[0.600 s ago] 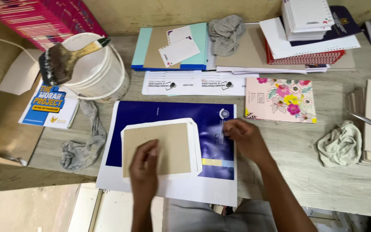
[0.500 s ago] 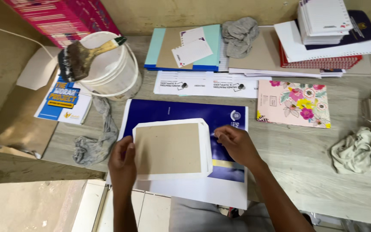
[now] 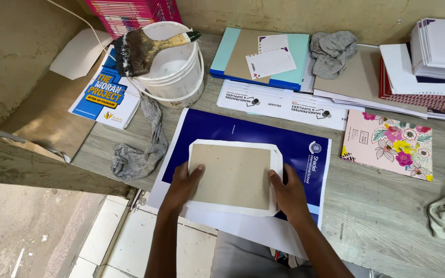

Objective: The person applies glue to the spine of a book using a brush, then wipes the edges with a cloth. They fold the cover flaps over the spine and press them down to secure the binding. The person repeats this process for multiple books, stacking the finished items on the table.

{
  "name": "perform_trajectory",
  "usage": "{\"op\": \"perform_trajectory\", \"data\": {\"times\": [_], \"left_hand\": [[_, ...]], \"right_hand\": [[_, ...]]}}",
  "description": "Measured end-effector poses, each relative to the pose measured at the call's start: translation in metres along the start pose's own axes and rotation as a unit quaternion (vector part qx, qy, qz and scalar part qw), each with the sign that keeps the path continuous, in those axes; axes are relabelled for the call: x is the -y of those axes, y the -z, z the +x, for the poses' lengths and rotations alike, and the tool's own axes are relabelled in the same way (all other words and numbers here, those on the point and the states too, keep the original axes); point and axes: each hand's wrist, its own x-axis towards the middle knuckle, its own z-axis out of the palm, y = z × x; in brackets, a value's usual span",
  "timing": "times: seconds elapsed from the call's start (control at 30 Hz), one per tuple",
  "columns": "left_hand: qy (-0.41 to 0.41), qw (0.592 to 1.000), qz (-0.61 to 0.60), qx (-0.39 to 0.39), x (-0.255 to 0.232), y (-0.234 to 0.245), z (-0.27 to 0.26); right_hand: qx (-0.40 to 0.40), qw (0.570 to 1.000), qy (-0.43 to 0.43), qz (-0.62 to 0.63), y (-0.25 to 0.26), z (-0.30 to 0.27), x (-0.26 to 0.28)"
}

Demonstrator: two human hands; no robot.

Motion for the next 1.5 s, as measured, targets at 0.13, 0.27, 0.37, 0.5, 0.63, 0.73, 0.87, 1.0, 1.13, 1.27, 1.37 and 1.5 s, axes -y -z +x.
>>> {"op": "perform_trajectory", "data": {"times": [0.13, 0.27, 0.37, 0.5, 0.63, 0.73, 0.87, 1.0, 1.13, 1.27, 1.37, 1.5], "left_hand": [[-0.007, 0.997, 0.071, -0.03, 0.022, -0.007, 0.016], [0.044, 0.997, 0.05, -0.027, 0.016, -0.012, 0.016], [0.065, 0.989, 0.127, -0.025, 0.01, -0.01, 0.014], [0.087, 0.994, 0.041, -0.041, 0.012, -0.003, 0.034], [0.086, 0.996, -0.009, -0.004, 0.067, 0.022, 0.073], [0.118, 0.99, -0.058, 0.051, 0.068, 0.029, 0.064], [0.085, 0.983, -0.132, 0.096, 0.022, 0.025, 0.023], [0.03, 0.975, -0.197, 0.101, 0.011, 0.019, -0.002], [-0.036, 0.966, -0.237, 0.095, 0.04, 0.013, -0.003], [-0.113, 0.955, -0.251, 0.11, 0.046, 0.01, -0.017], [-0.139, 0.951, -0.243, 0.13, 0.028, 0.014, -0.033], [-0.196, 0.953, -0.186, 0.138, 0.019, 0.024, -0.04]], "right_hand": [[-0.011, 1.0, 0.017, -0.01, -0.018, 0.003, -0.012], [-0.029, 0.996, 0.054, -0.064, -0.021, 0.013, -0.033], [-0.023, 0.998, 0.049, -0.034, -0.016, -0.007, -0.015], [-0.025, 0.998, 0.026, 0.047, -0.02, -0.026, 0.008], [-0.01, 0.998, -0.001, 0.056, -0.012, -0.024, 0.007], [-0.004, 0.997, -0.002, 0.073, -0.006, -0.023, 0.005], [0.001, 0.997, -0.012, 0.08, 0.0, -0.02, 0.006], [0.025, 0.996, -0.01, 0.089, 0.016, -0.01, -0.011], [0.059, 0.987, 0.003, 0.147, 0.037, -0.007, -0.005], [0.123, 0.969, -0.006, 0.215, 0.05, 0.0, -0.022], [0.112, 0.974, -0.055, 0.191, 0.055, -0.004, -0.007], [0.088, 0.979, 0.055, 0.178, 0.076, 0.002, -0.024]]}}
